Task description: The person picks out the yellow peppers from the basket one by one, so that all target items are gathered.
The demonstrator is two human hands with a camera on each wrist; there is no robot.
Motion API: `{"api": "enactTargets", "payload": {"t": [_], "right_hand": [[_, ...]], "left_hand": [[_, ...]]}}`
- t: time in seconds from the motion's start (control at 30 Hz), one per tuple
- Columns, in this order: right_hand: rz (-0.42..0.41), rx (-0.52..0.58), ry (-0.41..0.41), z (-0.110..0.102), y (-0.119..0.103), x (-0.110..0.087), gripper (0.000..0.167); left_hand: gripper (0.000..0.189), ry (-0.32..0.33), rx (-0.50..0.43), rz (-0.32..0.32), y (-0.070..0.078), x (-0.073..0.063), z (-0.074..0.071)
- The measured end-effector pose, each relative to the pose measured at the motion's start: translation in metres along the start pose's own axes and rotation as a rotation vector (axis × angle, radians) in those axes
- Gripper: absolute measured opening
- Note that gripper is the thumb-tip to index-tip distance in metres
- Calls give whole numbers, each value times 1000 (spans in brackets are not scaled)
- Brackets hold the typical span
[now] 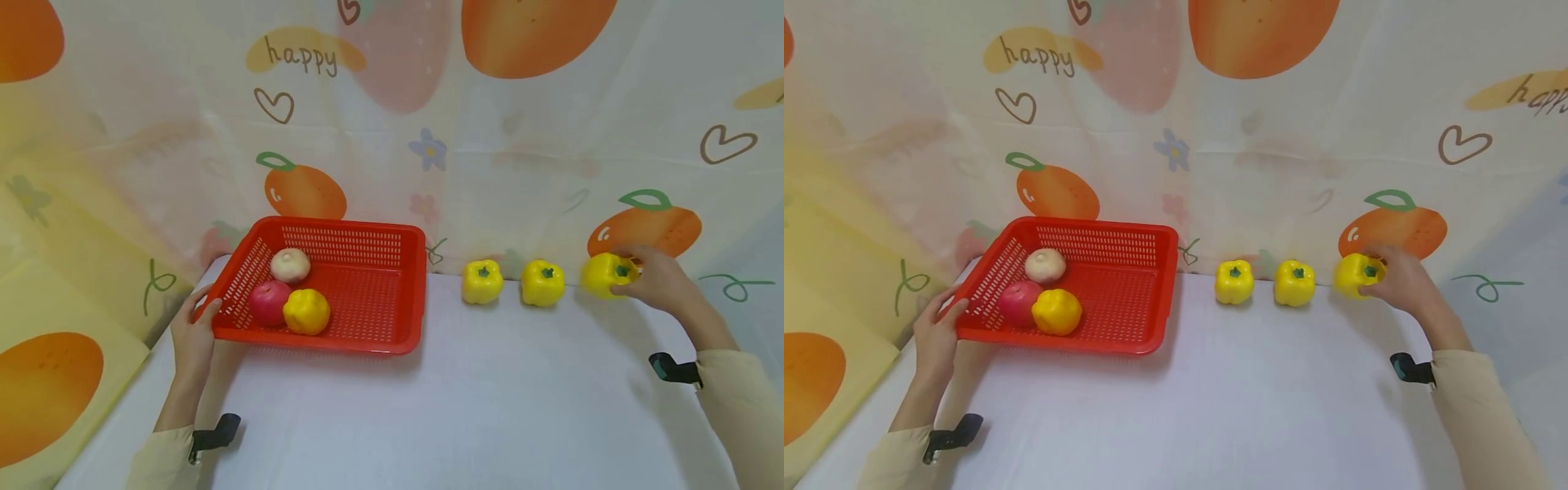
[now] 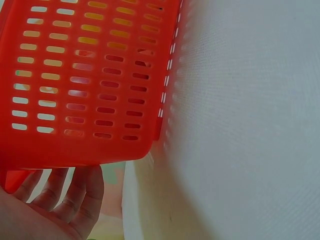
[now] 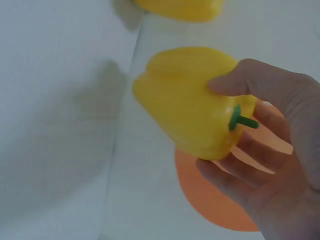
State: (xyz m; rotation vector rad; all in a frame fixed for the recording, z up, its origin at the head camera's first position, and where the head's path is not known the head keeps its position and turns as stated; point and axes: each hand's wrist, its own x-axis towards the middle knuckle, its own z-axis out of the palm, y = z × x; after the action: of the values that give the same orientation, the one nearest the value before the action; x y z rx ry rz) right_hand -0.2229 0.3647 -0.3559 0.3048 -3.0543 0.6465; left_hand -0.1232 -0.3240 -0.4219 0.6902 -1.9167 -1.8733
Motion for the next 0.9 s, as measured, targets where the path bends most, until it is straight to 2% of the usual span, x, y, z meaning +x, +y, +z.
{"api": "enactTargets", "payload": {"t": [0.13,0.27,0.7,0.9], "right_hand": [[17,8,-166,2,10,6,64],[27,9,-244,5,13,12,64],[36,11,-273,6,12,15,66],[-5,-13,-264,-1,6,9,65]], "left_hand": [[41,-4,17,-2,1,0,0],[41,-5,24,-2,1,0,0],[39,4,-1,14,0,0,1],[40,-4,-4,4,0,1,0]]}}
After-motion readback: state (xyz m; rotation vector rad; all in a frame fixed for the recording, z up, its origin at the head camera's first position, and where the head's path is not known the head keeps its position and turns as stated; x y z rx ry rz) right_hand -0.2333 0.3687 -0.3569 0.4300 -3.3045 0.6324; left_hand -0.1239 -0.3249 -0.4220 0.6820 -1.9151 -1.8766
